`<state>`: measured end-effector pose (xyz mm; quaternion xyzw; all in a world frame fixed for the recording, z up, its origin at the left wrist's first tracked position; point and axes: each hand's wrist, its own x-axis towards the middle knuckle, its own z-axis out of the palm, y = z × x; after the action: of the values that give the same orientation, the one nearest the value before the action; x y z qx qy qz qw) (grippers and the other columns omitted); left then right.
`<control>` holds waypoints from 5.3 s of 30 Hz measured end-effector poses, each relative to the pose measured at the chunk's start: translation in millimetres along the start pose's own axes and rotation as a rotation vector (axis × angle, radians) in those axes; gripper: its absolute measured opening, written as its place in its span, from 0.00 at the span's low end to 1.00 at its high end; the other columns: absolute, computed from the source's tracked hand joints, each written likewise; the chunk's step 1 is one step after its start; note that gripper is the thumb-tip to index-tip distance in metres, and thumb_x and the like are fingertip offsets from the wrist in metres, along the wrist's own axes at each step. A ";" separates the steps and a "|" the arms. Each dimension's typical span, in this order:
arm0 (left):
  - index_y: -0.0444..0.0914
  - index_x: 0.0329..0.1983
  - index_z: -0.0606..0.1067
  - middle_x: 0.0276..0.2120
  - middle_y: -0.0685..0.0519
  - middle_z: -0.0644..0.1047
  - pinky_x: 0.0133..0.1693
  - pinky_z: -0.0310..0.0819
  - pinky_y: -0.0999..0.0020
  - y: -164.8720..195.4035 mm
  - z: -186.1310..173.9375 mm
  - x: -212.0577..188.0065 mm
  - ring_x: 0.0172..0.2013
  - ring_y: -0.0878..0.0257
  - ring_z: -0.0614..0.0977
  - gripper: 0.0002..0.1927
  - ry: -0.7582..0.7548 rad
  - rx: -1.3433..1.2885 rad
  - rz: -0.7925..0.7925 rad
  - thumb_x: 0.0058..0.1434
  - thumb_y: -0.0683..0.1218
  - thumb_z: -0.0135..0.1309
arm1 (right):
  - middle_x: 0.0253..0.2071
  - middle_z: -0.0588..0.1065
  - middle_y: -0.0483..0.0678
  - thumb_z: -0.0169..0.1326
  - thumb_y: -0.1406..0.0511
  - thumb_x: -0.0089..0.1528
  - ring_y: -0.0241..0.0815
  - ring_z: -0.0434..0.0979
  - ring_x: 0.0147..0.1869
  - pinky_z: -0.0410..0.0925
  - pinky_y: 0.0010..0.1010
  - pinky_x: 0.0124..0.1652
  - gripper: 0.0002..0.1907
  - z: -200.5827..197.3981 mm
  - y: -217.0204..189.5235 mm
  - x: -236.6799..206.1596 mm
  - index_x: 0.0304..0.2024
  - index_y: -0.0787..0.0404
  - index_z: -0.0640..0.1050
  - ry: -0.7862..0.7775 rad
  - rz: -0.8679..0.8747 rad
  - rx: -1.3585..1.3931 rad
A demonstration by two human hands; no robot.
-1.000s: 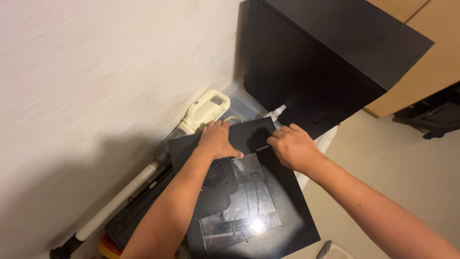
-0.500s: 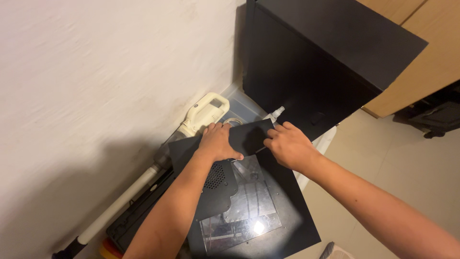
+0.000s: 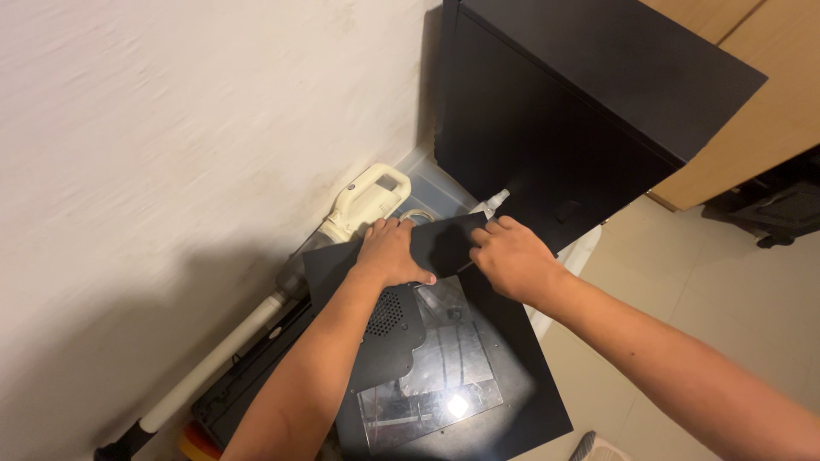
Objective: The person uses a screwdriver to unscrew screws from a black computer case side panel resting on a small table, then lifts the panel, aligns it against the upright computer case, and presses it into place to reattach it.
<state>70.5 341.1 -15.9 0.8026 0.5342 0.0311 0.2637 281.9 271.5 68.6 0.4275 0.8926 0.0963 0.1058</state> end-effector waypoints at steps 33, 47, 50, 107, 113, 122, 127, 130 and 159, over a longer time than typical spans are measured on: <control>0.36 0.67 0.66 0.62 0.43 0.69 0.68 0.54 0.51 -1.7 2.7 1.4 0.67 0.45 0.63 0.59 0.007 -0.035 0.021 0.32 0.62 0.77 | 0.33 0.81 0.51 0.61 0.65 0.54 0.49 0.84 0.41 0.74 0.37 0.38 0.03 -11.4 3.4 47.7 0.29 0.58 0.83 -0.415 0.099 -0.008; 0.37 0.66 0.68 0.60 0.43 0.70 0.67 0.56 0.53 -0.8 3.1 -0.8 0.66 0.47 0.64 0.58 0.012 -0.053 0.017 0.31 0.62 0.77 | 0.31 0.81 0.52 0.60 0.68 0.54 0.50 0.84 0.40 0.75 0.38 0.37 0.02 -0.7 -2.4 48.6 0.27 0.58 0.83 -0.375 0.075 -0.016; 0.37 0.66 0.68 0.60 0.43 0.70 0.67 0.55 0.53 -1.4 3.2 -0.2 0.66 0.46 0.64 0.58 0.018 -0.057 0.023 0.31 0.62 0.77 | 0.30 0.81 0.52 0.61 0.68 0.51 0.50 0.84 0.39 0.75 0.38 0.37 0.03 -3.1 -1.8 45.8 0.29 0.59 0.82 -0.279 0.081 0.063; 0.37 0.65 0.69 0.61 0.43 0.69 0.67 0.55 0.52 0.1 5.0 -4.0 0.66 0.46 0.63 0.57 0.044 -0.112 0.047 0.31 0.60 0.77 | 0.36 0.81 0.59 0.60 0.68 0.55 0.56 0.83 0.44 0.76 0.43 0.44 0.05 -4.6 1.0 42.0 0.32 0.64 0.84 -0.405 0.230 0.254; 0.37 0.66 0.67 0.62 0.43 0.68 0.67 0.55 0.52 1.1 5.6 -3.4 0.66 0.45 0.63 0.58 0.038 -0.093 0.045 0.31 0.61 0.78 | 0.37 0.81 0.58 0.61 0.67 0.54 0.56 0.83 0.46 0.75 0.42 0.47 0.06 -8.1 -0.3 40.4 0.31 0.64 0.84 -0.384 0.185 0.265; 0.36 0.66 0.68 0.62 0.44 0.69 0.67 0.56 0.53 -0.5 8.3 -3.1 0.66 0.45 0.63 0.58 0.040 -0.095 0.046 0.32 0.61 0.77 | 0.37 0.81 0.58 0.60 0.63 0.59 0.55 0.83 0.47 0.74 0.42 0.48 0.09 -13.8 -1.2 39.1 0.32 0.64 0.84 -0.422 0.243 0.315; 0.37 0.67 0.67 0.63 0.44 0.68 0.68 0.55 0.52 -1.6 9.1 -0.6 0.67 0.45 0.62 0.58 0.026 -0.094 0.029 0.32 0.60 0.77 | 0.38 0.81 0.59 0.59 0.63 0.60 0.58 0.82 0.47 0.74 0.45 0.48 0.11 -22.2 1.4 33.7 0.34 0.65 0.83 -0.394 0.300 0.317; 0.36 0.67 0.66 0.63 0.43 0.67 0.68 0.53 0.52 -3.1 10.6 0.6 0.68 0.44 0.61 0.59 0.028 -0.086 0.026 0.33 0.60 0.78 | 0.40 0.80 0.59 0.59 0.61 0.60 0.58 0.81 0.49 0.73 0.45 0.49 0.13 -28.7 6.7 27.3 0.36 0.66 0.83 -0.353 0.328 0.320; 0.29 0.71 0.61 0.73 0.34 0.55 0.68 0.40 0.38 20.6 83.7 -79.5 0.73 0.36 0.52 0.46 0.498 0.072 0.097 0.62 0.66 0.58 | 0.19 0.75 0.58 0.56 0.52 0.64 0.61 0.76 0.25 0.67 0.49 0.29 0.23 132.6 -81.2 -106.8 0.30 0.66 0.76 0.336 1.112 0.991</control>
<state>81.6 233.0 -59.9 0.8038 0.5443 0.2215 0.0934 322.9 148.6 -68.5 0.7911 0.4891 -0.2126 -0.2996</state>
